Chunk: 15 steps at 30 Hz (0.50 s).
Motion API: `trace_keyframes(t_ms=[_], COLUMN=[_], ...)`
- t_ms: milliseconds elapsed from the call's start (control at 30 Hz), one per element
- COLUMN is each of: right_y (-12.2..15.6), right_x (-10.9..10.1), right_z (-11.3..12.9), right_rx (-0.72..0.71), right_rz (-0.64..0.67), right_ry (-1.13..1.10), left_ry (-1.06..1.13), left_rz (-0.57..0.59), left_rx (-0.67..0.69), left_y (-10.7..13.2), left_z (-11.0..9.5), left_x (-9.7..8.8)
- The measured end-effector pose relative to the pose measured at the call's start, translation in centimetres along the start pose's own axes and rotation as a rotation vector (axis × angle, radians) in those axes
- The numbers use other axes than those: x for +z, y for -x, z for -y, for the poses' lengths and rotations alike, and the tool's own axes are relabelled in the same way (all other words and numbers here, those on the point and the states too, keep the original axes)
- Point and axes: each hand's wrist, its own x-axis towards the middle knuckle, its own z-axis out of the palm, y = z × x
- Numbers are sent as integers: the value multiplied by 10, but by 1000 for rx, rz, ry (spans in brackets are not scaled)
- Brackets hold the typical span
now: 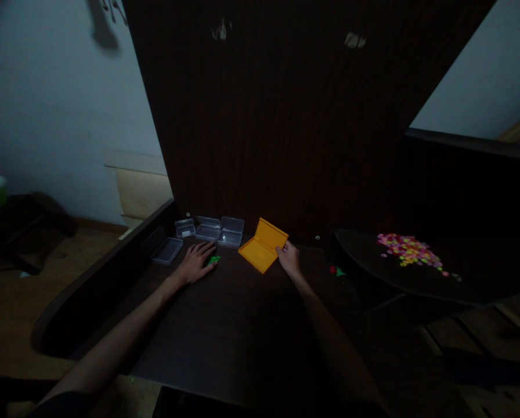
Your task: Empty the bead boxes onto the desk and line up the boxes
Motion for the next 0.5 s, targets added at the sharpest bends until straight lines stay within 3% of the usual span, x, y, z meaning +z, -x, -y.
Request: trace_keyframes(t_ms=[233, 500], right_y=[-2, -8], right_x=[10, 20], right_z=[0, 2], right_rx=[-7, 6], right_rz=[-47, -79], right_ry=[27, 140], left_ry=[27, 31], left_rz=[-68, 32], left_rx=[35, 118], left_y=[3, 8], left_z=[-5, -3], left_x=[-8, -6])
